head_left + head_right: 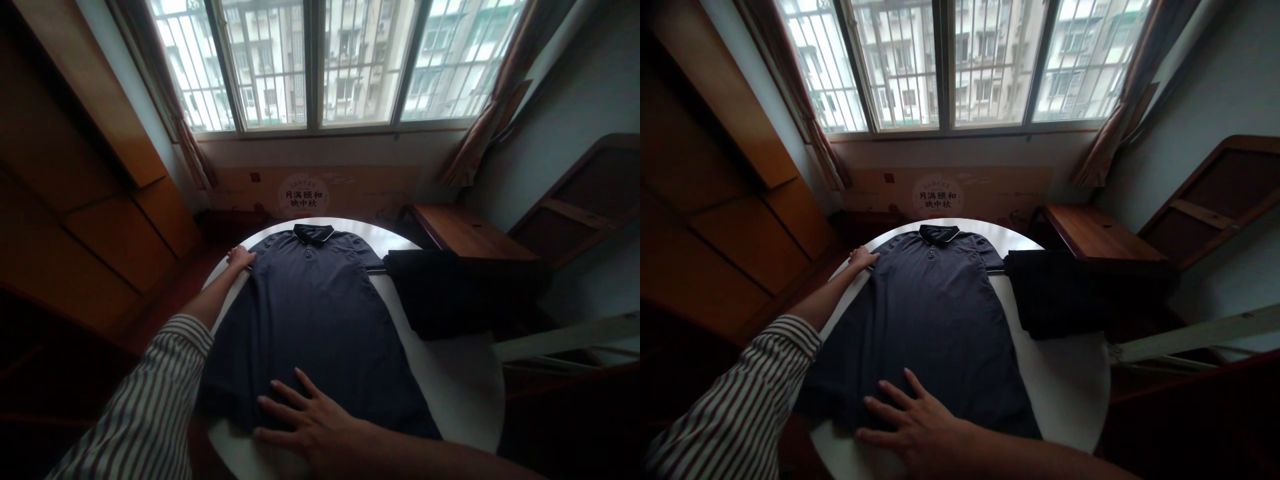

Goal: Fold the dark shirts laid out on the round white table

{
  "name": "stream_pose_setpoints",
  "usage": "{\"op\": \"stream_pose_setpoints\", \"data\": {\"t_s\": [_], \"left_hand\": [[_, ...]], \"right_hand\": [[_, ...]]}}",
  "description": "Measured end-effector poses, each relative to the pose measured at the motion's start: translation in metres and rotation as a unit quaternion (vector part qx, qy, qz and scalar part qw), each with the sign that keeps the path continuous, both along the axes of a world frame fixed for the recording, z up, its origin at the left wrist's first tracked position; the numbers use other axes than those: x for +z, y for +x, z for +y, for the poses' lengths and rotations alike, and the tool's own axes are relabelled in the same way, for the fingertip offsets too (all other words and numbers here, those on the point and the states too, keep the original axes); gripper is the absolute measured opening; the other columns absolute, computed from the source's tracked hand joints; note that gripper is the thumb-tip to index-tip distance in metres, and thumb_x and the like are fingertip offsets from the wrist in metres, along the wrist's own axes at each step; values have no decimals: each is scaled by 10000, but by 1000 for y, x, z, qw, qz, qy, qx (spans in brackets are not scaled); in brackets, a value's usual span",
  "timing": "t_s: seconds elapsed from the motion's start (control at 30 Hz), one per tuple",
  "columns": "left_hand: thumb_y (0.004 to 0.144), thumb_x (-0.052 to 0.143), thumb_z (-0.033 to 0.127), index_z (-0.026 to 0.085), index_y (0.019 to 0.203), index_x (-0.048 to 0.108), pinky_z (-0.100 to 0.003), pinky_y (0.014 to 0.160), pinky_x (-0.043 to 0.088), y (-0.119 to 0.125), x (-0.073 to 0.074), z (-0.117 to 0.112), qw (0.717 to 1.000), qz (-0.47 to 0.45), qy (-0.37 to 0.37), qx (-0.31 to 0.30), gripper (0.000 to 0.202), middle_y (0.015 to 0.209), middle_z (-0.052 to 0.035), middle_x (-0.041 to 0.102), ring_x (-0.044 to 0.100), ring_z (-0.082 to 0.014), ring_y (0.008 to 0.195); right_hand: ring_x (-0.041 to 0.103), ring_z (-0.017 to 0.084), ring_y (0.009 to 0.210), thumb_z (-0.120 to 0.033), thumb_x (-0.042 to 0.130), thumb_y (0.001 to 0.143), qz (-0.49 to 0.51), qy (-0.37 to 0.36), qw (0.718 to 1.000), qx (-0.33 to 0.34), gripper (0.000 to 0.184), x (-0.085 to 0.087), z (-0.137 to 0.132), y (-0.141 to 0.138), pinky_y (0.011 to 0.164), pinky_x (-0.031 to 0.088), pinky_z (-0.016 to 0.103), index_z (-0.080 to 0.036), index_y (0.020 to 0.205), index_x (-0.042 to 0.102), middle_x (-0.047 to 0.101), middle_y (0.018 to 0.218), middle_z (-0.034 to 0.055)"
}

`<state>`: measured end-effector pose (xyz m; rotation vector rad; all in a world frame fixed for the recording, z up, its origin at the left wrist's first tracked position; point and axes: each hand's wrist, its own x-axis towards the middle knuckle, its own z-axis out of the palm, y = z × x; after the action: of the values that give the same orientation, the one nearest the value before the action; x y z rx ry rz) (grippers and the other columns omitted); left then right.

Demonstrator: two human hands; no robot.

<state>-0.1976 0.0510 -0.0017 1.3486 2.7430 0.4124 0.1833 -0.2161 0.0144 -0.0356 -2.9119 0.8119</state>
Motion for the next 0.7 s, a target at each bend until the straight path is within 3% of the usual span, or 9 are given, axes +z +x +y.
{"op": "stream_pose_setpoints", "data": {"t_s": [0.1, 0.2, 0.27, 0.33, 0.4, 0.5, 0.6, 0.63, 0.7], "left_hand": [[775, 712, 359, 118, 1052, 722, -388, 888, 532, -16, 7, 6, 999, -25, -11, -32, 367, 1098, -174, 719, 654, -348, 1086], [824, 669, 323, 144, 1068, 730, -307, 892, 526, -28, 14, 12, 998, -33, 5, -61, 308, 1116, -120, 731, 676, -274, 1062], [859, 633, 315, 160, 1139, 707, -283, 903, 517, -36, 19, 13, 997, -27, 25, -66, 329, 1186, -103, 711, 663, -250, 1097], [885, 605, 306, 171, 1175, 689, -277, 923, 504, -43, 23, 13, 997, -18, 45, -60, 332, 1225, -98, 695, 645, -241, 1130], [898, 590, 301, 181, 1173, 684, -280, 934, 496, -50, 27, 13, 997, -11, 59, -49, 315, 1228, -97, 692, 639, -240, 1136], [919, 552, 296, 177, 1152, 680, -345, 955, 491, -54, 33, 16, 997, -3, 68, -21, 292, 1208, -130, 688, 633, -267, 1129], [955, 463, 304, 128, 1248, 616, -547, 1038, 402, -34, 30, 24, 997, 17, 78, 20, 375, 1321, -229, 587, 521, -365, 1264], [966, 434, 315, 122, 1302, 580, -607, 1067, 342, -22, 27, 28, 997, 26, 76, 5, 414, 1377, -243, 536, 461, -385, 1317], [978, 409, 374, 182, 1383, 528, -642, 1122, 233, 9, 15, 34, 994, 38, 61, -80, 464, 1469, -190, 469, 377, -371, 1385]], "right_hand": [[363, 298, 1421, -558, 473, 969, 13, -13, 1000, -17, 617, 8, 8, -11, 1166, 215, 577, -262, 1502, 377, 472, 1506, 101], [540, 245, 1258, -540, 461, 982, 37, -9, 998, -42, 547, 17, 32, -37, 1131, 311, 496, -206, 1415, 487, 617, 1344, 110], [471, 269, 1334, -529, 468, 984, 42, 15, 997, -67, 547, 16, 50, -57, 1137, 291, 536, -211, 1429, 476, 554, 1423, 120], [310, 328, 1443, -576, 490, 958, 22, 38, 996, -74, 601, 10, 61, -72, 1138, 221, 638, -254, 1464, 446, 428, 1534, 116], [185, 355, 1488, -625, 494, 934, -1, 47, 997, -59, 632, 0, 62, -78, 1135, 145, 690, -306, 1477, 434, 304, 1603, 103], [110, 340, 1506, -639, 489, 928, 4, 45, 998, -42, 645, -10, 51, -76, 1152, 70, 676, -341, 1494, 404, 176, 1641, 101], [88, 334, 1510, -628, 492, 932, 12, 40, 998, -46, 650, -9, 40, -70, 1155, 52, 671, -350, 1508, 374, 133, 1650, 96], [84, 336, 1509, -625, 495, 931, 12, 39, 998, -49, 651, -7, 39, -69, 1154, 49, 673, -352, 1509, 371, 123, 1651, 94], [82, 343, 1508, -621, 504, 928, 7, 38, 998, -50, 653, -3, 37, -68, 1152, 52, 678, -355, 1509, 371, 107, 1653, 90]]}}
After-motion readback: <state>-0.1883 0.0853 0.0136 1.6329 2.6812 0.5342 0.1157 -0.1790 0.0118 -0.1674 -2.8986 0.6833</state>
